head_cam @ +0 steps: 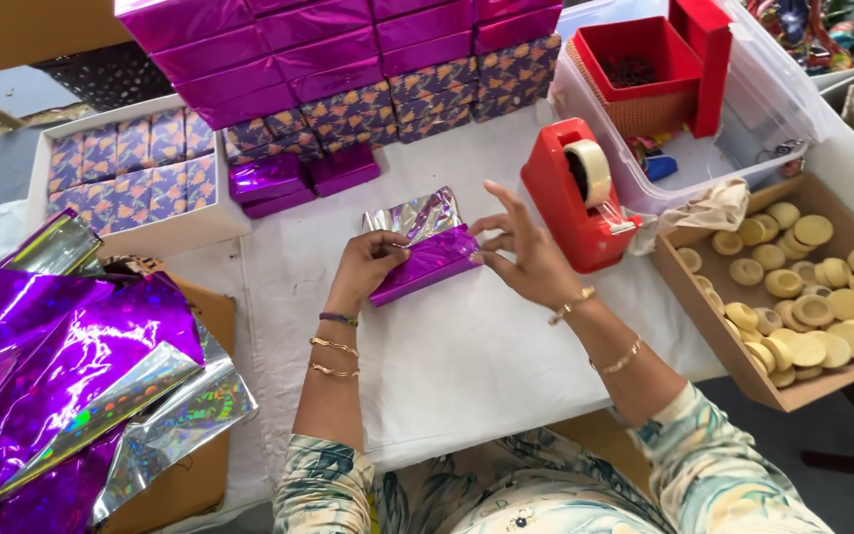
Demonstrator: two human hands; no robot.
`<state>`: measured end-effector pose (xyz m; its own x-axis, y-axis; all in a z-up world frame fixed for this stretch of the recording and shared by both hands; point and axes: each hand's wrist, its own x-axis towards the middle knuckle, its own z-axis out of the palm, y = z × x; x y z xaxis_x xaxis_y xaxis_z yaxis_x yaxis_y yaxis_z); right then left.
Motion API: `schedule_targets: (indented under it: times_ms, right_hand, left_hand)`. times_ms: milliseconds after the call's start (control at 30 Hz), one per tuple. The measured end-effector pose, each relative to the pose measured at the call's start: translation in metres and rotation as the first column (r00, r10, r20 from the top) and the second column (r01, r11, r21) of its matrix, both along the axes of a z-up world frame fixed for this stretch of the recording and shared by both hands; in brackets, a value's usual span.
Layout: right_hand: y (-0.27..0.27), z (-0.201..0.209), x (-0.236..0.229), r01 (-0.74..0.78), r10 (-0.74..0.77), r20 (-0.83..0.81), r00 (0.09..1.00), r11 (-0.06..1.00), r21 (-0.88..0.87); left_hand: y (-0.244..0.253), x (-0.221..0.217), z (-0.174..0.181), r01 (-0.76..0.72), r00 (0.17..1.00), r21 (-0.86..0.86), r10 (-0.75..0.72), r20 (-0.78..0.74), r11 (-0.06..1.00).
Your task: The person wipes a small wooden box with a cloth, then wraps it in shiny purple foil and secures it with clear tape. The wrapped box is placed on a stack of similarly wrapped boxes.
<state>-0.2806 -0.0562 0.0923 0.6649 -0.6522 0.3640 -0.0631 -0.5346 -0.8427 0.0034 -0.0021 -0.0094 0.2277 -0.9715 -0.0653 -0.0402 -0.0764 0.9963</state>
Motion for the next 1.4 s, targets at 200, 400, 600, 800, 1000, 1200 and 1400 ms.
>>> schedule_targets:
  times_ms: [200, 400, 600, 800, 1000, 1200, 1400]
  right_hand:
    - [-0.025, 0.015, 0.041, -0.075, 0.098, -0.124, 0.987, 0.982, 0.176]
    - [-0.035, 0.024, 0.061, -0.082, 0.106, -0.097, 0.99, 0.971, 0.225]
    - [-0.052, 0.003, 0.065, -0.052, 0.062, -0.012, 0.998, 0.92, 0.389]
    - [-0.047, 0.007, 0.059, -0.096, 0.118, -0.04, 0.992, 0.93, 0.356]
    - [-0.042, 0.014, 0.052, -0.157, 0.153, 0.039, 0.987, 0.934, 0.322]
    - [-0.053, 0.003, 0.039, -0.27, 0.282, 0.033, 0.959, 0.871, 0.411]
    - [-0.041, 0.012, 0.046, -0.417, 0.416, -0.248, 0.875, 0.908, 0.051]
  left_hand:
    - [-0.001, 0.001, 0.001, 0.018, 0.999, -0.003, -0.018, 0.038, 1.0]
    - [-0.002, 0.003, -0.001, 0.025, 0.996, -0.016, -0.024, 0.092, 1.0]
    - [-0.002, 0.0, 0.001, 0.007, 0.998, 0.011, -0.007, 0.058, 1.0]
    - [0.007, -0.007, 0.015, 0.009, 0.989, 0.017, -0.011, 0.148, 1.0]
    - [0.018, -0.041, 0.045, 0.118, 0.974, 0.078, -0.131, 0.186, 0.99]
    - [0.009, -0.031, 0.023, 0.189, 0.982, 0.064, -0.189, 0.001, 0.98]
    - [0.004, -0.024, 0.01, 0.23, 0.971, 0.024, -0.229, -0.063, 0.973]
